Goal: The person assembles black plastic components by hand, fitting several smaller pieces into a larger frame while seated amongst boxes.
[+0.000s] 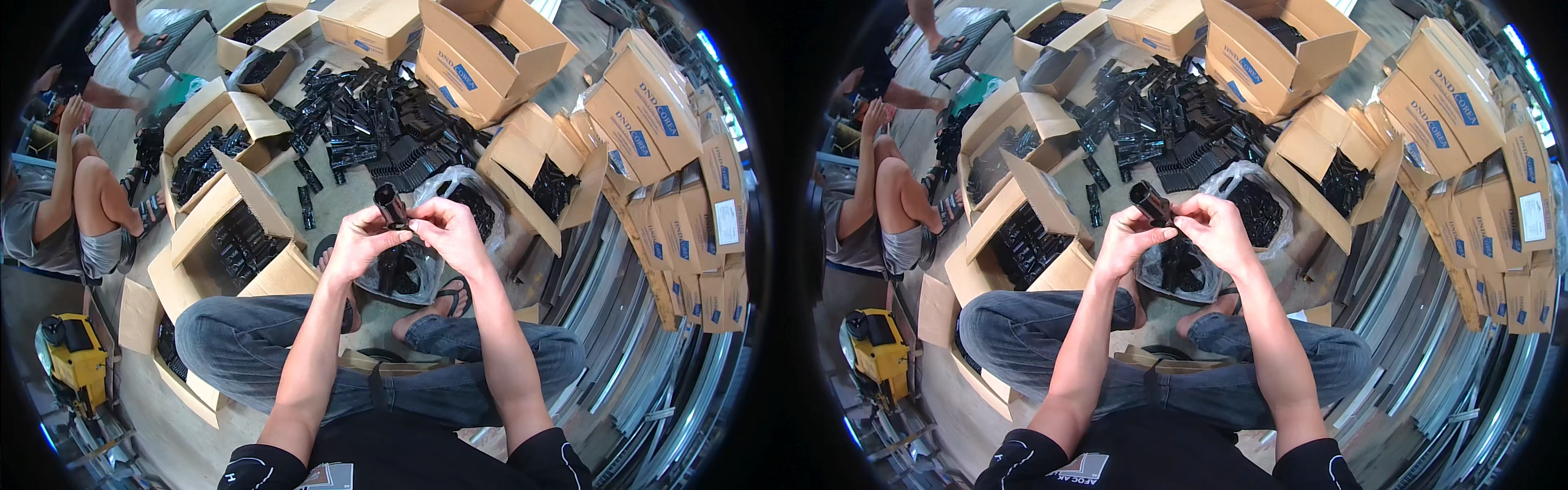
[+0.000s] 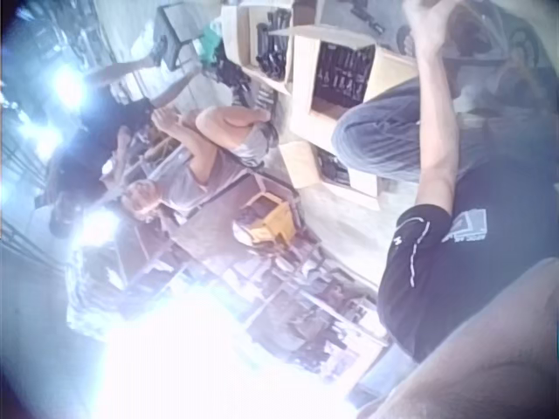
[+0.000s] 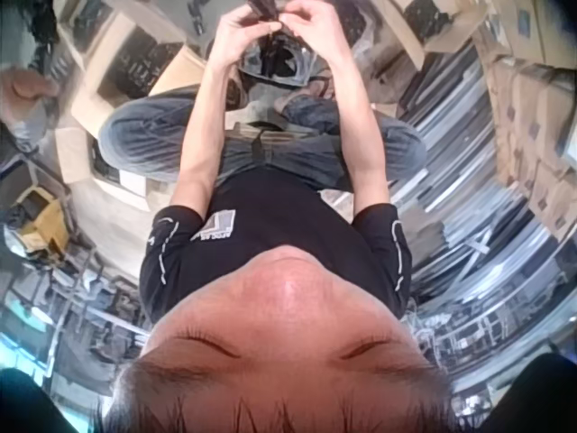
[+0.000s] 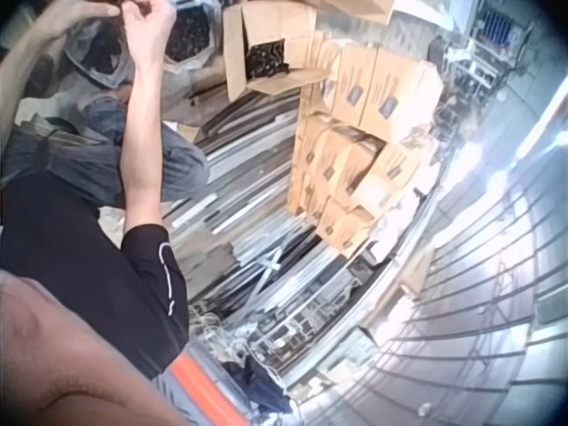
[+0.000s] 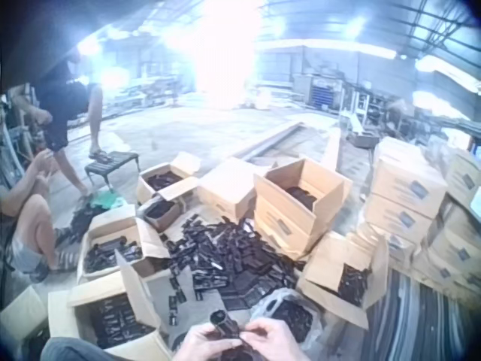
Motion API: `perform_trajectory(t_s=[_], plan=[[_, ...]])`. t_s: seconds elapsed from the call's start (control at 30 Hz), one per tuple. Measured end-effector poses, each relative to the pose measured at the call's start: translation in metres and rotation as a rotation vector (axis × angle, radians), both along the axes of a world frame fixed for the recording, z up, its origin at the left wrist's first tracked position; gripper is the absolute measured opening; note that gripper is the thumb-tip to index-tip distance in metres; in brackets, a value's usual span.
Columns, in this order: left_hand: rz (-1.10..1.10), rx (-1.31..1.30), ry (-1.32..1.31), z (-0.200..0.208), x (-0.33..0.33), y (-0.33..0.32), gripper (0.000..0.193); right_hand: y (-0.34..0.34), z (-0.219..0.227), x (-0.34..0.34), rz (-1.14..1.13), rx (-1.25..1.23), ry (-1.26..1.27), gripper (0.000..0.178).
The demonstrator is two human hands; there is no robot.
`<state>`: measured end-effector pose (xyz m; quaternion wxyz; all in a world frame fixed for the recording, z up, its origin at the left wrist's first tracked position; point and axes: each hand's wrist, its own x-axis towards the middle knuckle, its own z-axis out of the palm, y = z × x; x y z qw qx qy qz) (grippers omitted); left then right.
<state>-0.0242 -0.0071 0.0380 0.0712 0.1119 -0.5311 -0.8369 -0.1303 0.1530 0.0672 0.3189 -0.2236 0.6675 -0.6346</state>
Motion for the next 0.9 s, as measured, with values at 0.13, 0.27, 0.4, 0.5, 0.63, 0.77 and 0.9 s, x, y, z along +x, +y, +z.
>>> perform_trajectory(t_s=[0.13, 0.27, 0.4, 0.5, 0.63, 0.77, 0.9], plan=[[0.005, -0.034, -0.003, -0.005, 0.000, 0.000, 0.043, 0.001, -0.004, -0.002, 0.020, 0.033, 0.046, 0.014], [0.077, -0.100, 0.061, -0.005, -0.004, 0.006, 0.038, -0.002, -0.002, 0.007, -0.029, 0.074, 0.181, 0.019], [0.154, -0.609, -0.179, 0.005, -0.003, 0.010, 0.038, -0.001, -0.014, 0.008, 0.042, 0.126, 0.202, 0.026], [0.199, -1.048, -0.156, 0.010, -0.001, 0.016, 0.039, -0.007, -0.017, 0.011, -0.012, 0.058, -0.102, 0.026], [0.145, -1.177, -0.214, 0.005, -0.001, 0.025, 0.038, -0.007, -0.042, 0.011, -0.175, 0.015, -0.143, 0.023], [0.096, -1.190, -0.194, 0.001, -0.002, 0.021, 0.041, 0.001, -0.056, 0.001, -0.146, -0.065, -0.185, 0.018], [-0.124, -0.539, -0.139, -0.015, 0.000, 0.002, 0.044, 0.001, -0.052, -0.002, -0.157, -0.127, -0.230, 0.021]])
